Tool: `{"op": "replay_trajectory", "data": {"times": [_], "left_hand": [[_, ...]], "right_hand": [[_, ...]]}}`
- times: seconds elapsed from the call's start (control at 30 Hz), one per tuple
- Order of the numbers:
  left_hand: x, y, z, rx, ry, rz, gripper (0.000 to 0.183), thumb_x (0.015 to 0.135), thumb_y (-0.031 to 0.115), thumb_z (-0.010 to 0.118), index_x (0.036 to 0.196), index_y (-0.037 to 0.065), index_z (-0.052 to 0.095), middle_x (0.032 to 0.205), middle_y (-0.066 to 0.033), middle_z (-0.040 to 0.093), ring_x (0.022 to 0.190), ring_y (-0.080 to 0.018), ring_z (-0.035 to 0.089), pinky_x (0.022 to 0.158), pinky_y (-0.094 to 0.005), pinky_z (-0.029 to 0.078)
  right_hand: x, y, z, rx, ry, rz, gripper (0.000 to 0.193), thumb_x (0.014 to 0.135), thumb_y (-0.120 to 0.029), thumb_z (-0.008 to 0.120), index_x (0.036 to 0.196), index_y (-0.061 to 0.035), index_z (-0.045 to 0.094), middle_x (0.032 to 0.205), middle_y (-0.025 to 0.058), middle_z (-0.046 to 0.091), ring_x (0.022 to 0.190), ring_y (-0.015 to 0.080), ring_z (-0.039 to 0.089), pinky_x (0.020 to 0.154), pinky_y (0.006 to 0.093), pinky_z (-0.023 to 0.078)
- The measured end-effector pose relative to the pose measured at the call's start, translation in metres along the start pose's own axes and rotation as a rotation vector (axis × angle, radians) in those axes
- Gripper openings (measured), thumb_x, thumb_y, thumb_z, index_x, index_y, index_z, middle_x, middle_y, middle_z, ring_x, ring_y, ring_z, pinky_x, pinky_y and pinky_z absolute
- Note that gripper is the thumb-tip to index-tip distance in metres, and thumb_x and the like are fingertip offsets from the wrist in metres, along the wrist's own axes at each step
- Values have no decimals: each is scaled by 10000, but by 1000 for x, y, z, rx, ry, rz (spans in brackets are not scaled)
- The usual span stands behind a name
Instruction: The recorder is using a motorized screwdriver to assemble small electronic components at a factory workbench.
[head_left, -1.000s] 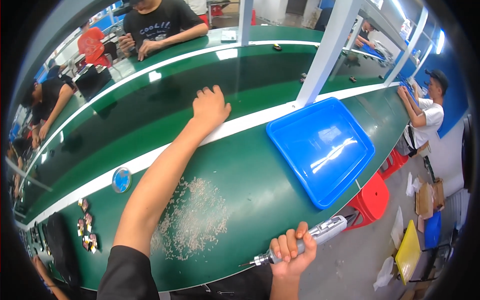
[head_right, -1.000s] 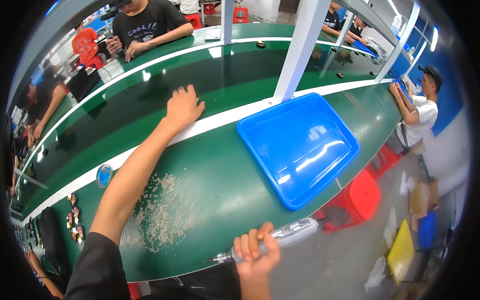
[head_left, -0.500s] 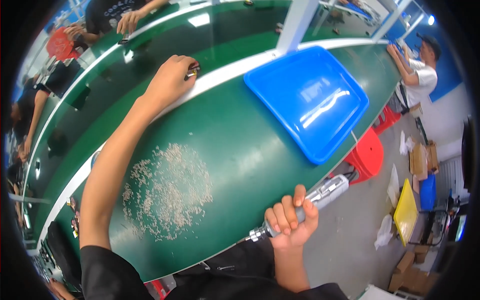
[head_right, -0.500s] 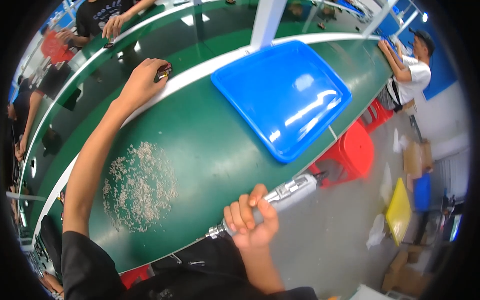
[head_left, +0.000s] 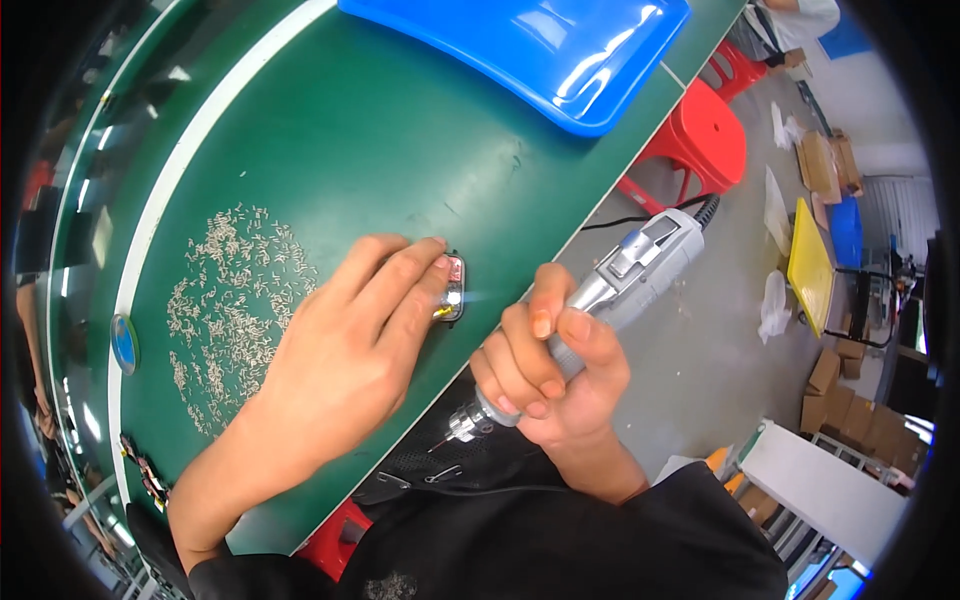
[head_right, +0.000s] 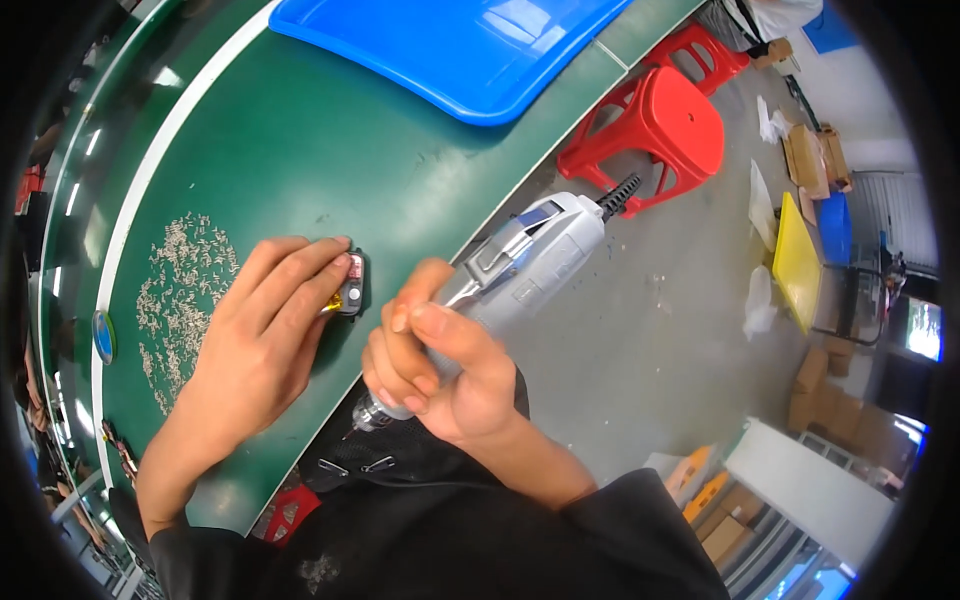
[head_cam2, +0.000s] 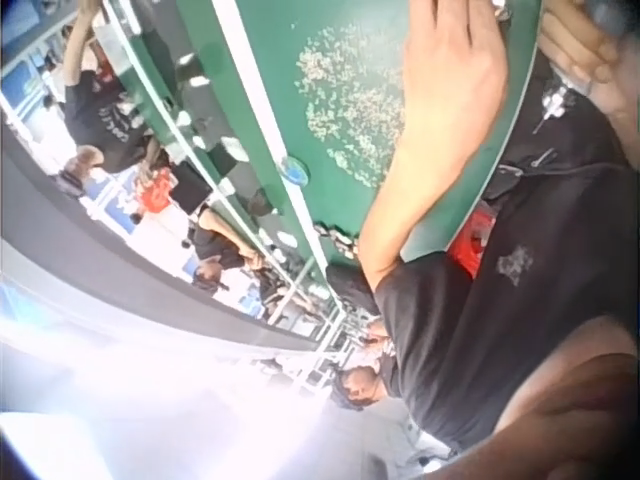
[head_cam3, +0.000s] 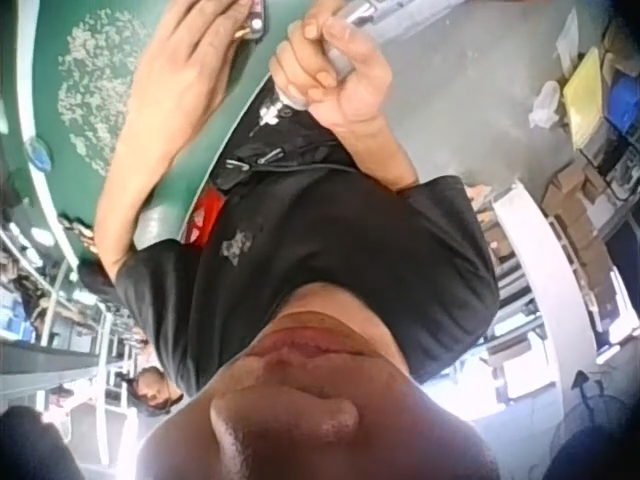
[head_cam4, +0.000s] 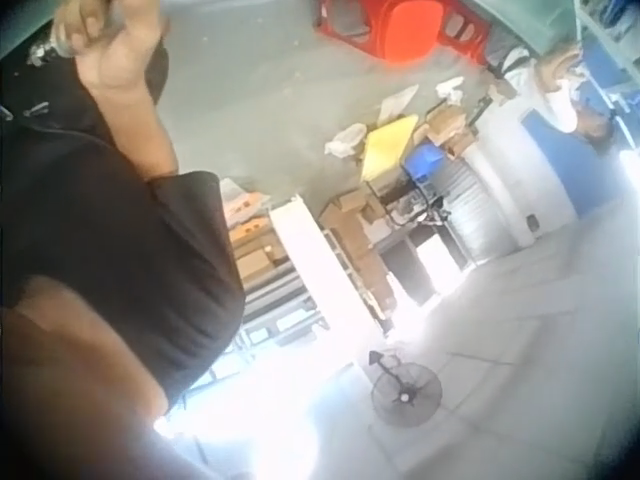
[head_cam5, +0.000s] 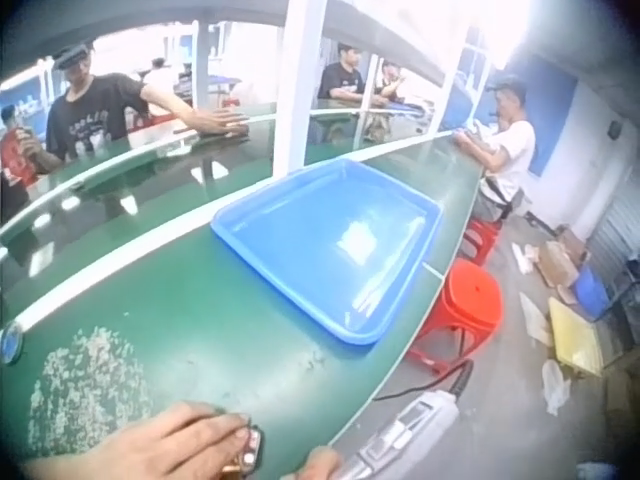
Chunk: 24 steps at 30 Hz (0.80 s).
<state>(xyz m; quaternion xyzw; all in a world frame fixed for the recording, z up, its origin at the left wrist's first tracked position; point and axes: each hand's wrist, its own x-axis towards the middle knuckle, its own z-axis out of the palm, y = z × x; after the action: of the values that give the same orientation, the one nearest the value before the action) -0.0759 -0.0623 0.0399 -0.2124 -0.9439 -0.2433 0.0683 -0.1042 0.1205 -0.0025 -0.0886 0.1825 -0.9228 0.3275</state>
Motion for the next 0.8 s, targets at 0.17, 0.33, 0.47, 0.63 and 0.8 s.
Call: {"op": "replay_trajectory", "data": {"times": [0.17,0.33,0.47,0.63,0.8], "left_hand": [[10,1,3,132,54,61,315,655,-19,651,955,-110,618,1044,-178,614,917,-273,600,642,-330,556],[6,9,13,148,101,104,394,605,-61,663,989,-129,608,1030,-214,630,854,-346,624,665,-387,545],[3,13,17,220,114,153,397,599,-28,663,971,-153,602,987,-237,631,834,-345,635,630,-371,551],[-4,13,18,261,93,129,419,590,-26,656,983,-160,602,1031,-249,626,862,-348,631,636,-370,556],[1,26,7,216,-50,92,439,597,-31,656,1005,-184,600,1106,-284,601,920,-363,622,656,-372,568]], "right_hand": [[-5,6,7,32,106,18,124,957,-157,442,939,-50,501,505,17,400,407,132,381,454,291,352],[-6,17,13,62,287,43,107,949,-147,482,904,-50,485,522,28,415,411,138,421,445,284,365],[-10,17,9,96,262,51,109,949,-145,479,902,-47,482,520,31,414,414,137,421,442,283,363],[-7,7,2,40,185,102,112,947,-143,474,931,-32,487,517,29,410,410,152,420,444,292,365],[22,-67,10,-326,-238,-57,186,1005,-264,443,945,-90,469,600,14,455,457,127,462,511,293,424]]}}
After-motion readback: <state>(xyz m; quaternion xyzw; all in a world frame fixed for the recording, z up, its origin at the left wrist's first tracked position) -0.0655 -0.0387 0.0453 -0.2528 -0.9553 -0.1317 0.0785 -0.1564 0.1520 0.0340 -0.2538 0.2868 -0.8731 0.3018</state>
